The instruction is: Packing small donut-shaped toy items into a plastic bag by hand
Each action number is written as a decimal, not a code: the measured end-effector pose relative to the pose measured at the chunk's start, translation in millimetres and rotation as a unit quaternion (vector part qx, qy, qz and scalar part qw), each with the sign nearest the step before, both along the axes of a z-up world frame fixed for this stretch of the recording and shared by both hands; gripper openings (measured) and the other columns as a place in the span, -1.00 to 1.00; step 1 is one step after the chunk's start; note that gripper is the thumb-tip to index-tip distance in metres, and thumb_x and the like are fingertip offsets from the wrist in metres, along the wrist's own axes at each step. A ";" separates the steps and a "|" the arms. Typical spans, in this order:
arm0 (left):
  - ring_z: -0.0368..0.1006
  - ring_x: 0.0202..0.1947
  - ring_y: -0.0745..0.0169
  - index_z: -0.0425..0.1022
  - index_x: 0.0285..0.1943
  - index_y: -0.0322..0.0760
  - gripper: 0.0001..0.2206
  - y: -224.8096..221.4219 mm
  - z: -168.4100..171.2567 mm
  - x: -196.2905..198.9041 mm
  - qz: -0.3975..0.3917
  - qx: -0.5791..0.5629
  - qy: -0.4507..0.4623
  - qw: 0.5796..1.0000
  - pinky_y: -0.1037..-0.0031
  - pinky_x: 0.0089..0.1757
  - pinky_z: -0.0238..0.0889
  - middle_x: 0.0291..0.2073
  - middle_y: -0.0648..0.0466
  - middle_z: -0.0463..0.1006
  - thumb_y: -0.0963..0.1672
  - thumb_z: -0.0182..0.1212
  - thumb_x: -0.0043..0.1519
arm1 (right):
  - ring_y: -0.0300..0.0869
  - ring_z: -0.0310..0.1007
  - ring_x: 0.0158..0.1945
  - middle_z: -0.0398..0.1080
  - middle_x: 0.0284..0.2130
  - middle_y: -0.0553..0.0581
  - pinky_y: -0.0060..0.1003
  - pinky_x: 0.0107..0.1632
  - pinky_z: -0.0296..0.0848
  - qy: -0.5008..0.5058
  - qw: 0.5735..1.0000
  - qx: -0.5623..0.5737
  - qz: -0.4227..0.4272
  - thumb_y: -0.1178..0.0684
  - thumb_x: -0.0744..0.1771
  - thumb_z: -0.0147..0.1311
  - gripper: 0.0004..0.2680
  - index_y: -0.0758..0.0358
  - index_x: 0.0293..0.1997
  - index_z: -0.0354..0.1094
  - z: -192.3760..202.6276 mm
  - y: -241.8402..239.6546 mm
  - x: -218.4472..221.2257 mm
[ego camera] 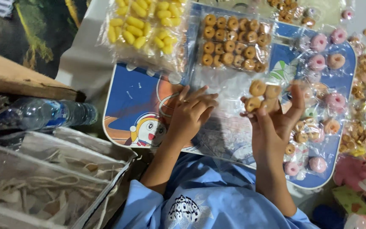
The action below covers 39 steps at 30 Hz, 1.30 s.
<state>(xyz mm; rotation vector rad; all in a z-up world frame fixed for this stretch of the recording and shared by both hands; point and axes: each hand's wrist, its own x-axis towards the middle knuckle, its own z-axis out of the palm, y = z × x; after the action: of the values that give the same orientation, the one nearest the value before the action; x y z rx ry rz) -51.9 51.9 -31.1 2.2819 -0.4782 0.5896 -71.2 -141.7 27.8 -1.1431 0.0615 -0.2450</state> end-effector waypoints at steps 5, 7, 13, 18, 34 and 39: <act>0.52 0.13 0.26 0.55 -0.07 0.08 -0.95 3.5 1.7 0.1 0.041 -0.050 -0.021 0.998 0.17 0.24 0.19 -0.04 0.33 0.63 -0.09 0.25 0.34 | -0.04 0.55 -0.20 0.34 0.08 0.29 -0.12 -0.06 0.65 -0.020 0.990 -0.071 0.122 0.27 0.37 0.03 -0.71 0.21 0.22 0.13 12.1 -0.6 -15.8; 0.54 0.11 0.34 0.55 -0.13 0.11 -0.97 3.8 -7.5 3.8 0.042 -0.059 -0.019 0.997 0.33 0.15 0.24 -0.07 0.40 0.63 -0.05 0.25 0.31 | -0.20 0.50 -0.19 0.39 0.07 0.27 -0.29 -0.12 0.55 0.028 0.969 -0.152 0.192 0.29 0.30 0.10 -0.68 0.42 0.19 0.22 5.7 -8.6 -26.1; 0.56 0.05 0.30 0.58 -0.07 0.14 -0.88 4.4 -6.0 4.6 0.041 -0.087 -0.014 0.995 0.41 0.04 0.36 -0.08 0.40 0.63 -0.08 0.33 0.25 | -0.10 0.23 0.36 0.30 0.26 0.25 -0.10 0.32 0.26 0.088 0.949 -0.200 0.226 0.22 0.36 0.02 -0.66 0.37 0.31 0.18 -2.3 -12.3 -34.1; 0.58 -0.01 0.12 0.56 -0.10 -0.05 -0.88 5.9 15.4 4.8 -0.011 -0.127 -0.038 0.991 0.32 0.03 0.40 -0.13 0.21 0.65 -0.18 0.33 0.24 | -0.11 0.17 0.36 0.20 0.32 0.26 -0.10 0.30 0.25 0.114 0.938 -0.194 0.264 0.20 0.36 0.03 -0.55 0.35 0.45 0.03 -9.3 -24.7 -37.1; 0.56 0.01 0.15 0.58 -0.19 -0.06 -0.91 -0.2 20.4 3.4 0.004 -0.117 -0.071 0.991 0.35 0.06 0.33 -0.15 0.26 0.65 -0.16 0.42 0.23 | -0.07 0.35 0.14 0.06 0.41 0.28 -0.27 -0.09 0.50 0.118 0.952 -0.026 0.281 0.07 0.38 0.03 -0.49 0.32 0.52 -0.10 -18.5 -10.4 -33.2; 0.55 0.01 0.14 0.57 -0.22 -0.07 -0.92 -1.1 18.6 4.9 -0.001 -0.122 -0.069 0.990 0.36 0.08 0.31 -0.15 0.25 0.64 -0.13 0.41 0.24 | -0.02 0.41 0.08 0.07 0.40 0.29 -0.21 -0.12 0.50 0.127 0.938 -0.006 0.321 0.10 0.37 0.02 -0.49 0.32 0.52 -0.09 -27.5 -6.2 -36.4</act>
<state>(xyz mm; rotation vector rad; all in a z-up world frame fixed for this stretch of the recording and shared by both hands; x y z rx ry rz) -47.0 50.8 -12.5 2.0174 -0.4483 0.7662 -107.6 -147.9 0.4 -1.1432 -0.0871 0.4855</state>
